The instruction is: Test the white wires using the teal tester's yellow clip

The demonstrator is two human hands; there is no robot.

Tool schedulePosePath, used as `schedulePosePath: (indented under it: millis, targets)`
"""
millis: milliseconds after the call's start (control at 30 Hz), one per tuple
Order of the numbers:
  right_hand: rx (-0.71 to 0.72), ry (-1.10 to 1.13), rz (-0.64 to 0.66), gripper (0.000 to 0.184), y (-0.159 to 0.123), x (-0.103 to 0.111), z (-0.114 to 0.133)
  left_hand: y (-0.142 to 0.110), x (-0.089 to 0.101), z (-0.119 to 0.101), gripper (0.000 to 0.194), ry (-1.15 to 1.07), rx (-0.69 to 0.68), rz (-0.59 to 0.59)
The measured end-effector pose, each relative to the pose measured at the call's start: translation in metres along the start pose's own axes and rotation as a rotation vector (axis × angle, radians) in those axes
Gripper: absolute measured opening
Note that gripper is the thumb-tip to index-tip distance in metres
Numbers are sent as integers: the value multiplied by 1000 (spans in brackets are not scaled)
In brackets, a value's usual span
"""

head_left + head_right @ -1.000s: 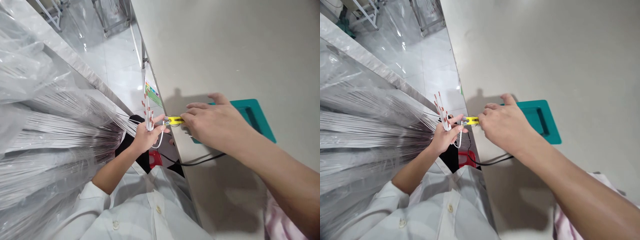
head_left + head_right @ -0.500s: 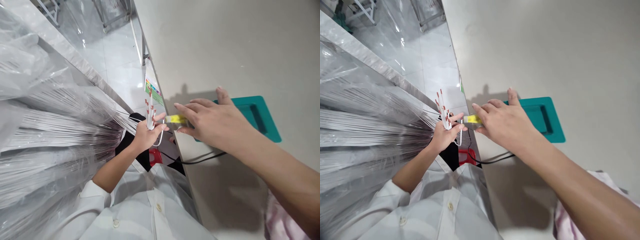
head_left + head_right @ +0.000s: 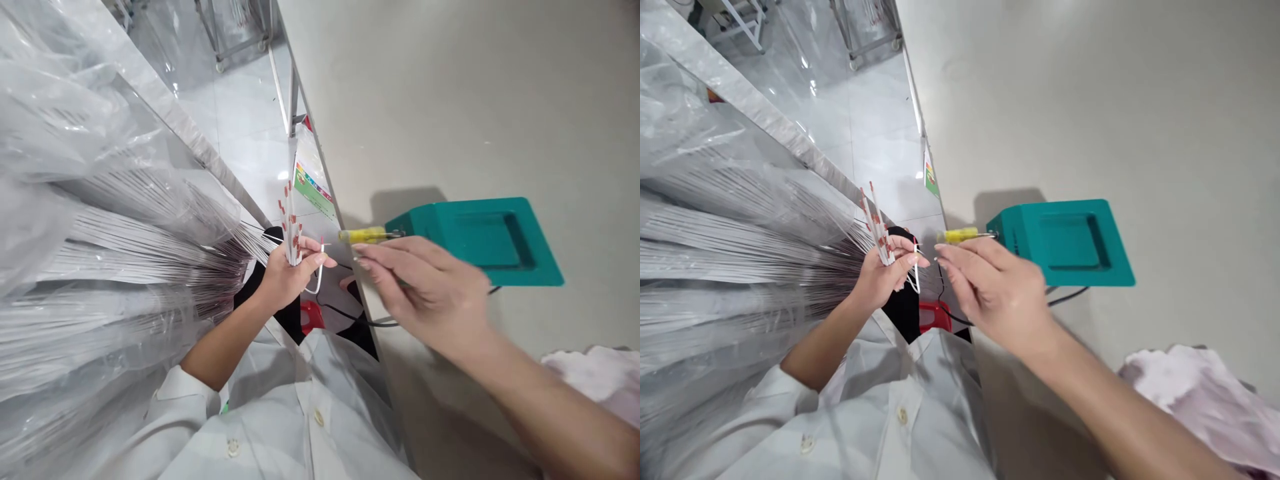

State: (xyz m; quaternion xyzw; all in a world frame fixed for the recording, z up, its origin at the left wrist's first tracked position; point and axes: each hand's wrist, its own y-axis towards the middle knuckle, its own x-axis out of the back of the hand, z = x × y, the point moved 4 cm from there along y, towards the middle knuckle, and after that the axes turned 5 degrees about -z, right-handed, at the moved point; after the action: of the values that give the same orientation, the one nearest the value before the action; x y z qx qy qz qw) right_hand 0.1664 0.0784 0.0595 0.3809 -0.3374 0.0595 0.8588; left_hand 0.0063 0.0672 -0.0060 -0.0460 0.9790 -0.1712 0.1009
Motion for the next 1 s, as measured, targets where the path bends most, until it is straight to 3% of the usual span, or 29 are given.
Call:
schedulePosePath:
  millis: [167, 267, 433, 500, 600, 700, 800, 900, 1000]
  targets:
    - [-535, 477, 70, 17, -24, -39, -6, -9, 2, -2, 26, -108, 30, 124]
    - [-662, 709, 8, 16, -32, -55, -11, -13, 2, -1, 25, -130, 69, 160]
    - [-793, 905, -85, 12, -40, -63, -12, -16, 3, 1, 25, -67, 101, 211]
    - [-889, 1020, -85, 9, -42, -65, -10, -16, 4, 1, 22, 7, 94, 226]
    - [-1052, 1208, 18, 13, -43, -70, -6, -16, 6, 2, 19, 104, 80, 236]
    - [-1001, 1234, 140, 17, -40, -68, -7, -16, 9, 5, 17, 137, 87, 243]
    - [-819, 1113, 56, 20, -36, -56, -15, -16, 13, 8, 15, 136, 120, 237]
    - [-625, 902, -57, 16, -31, -40, -20, -13, 19, 11, 18, 121, 110, 156]
    - [-494, 715, -7, 12, -24, -33, -13, -9, 22, 12, 21, 48, 78, 28]
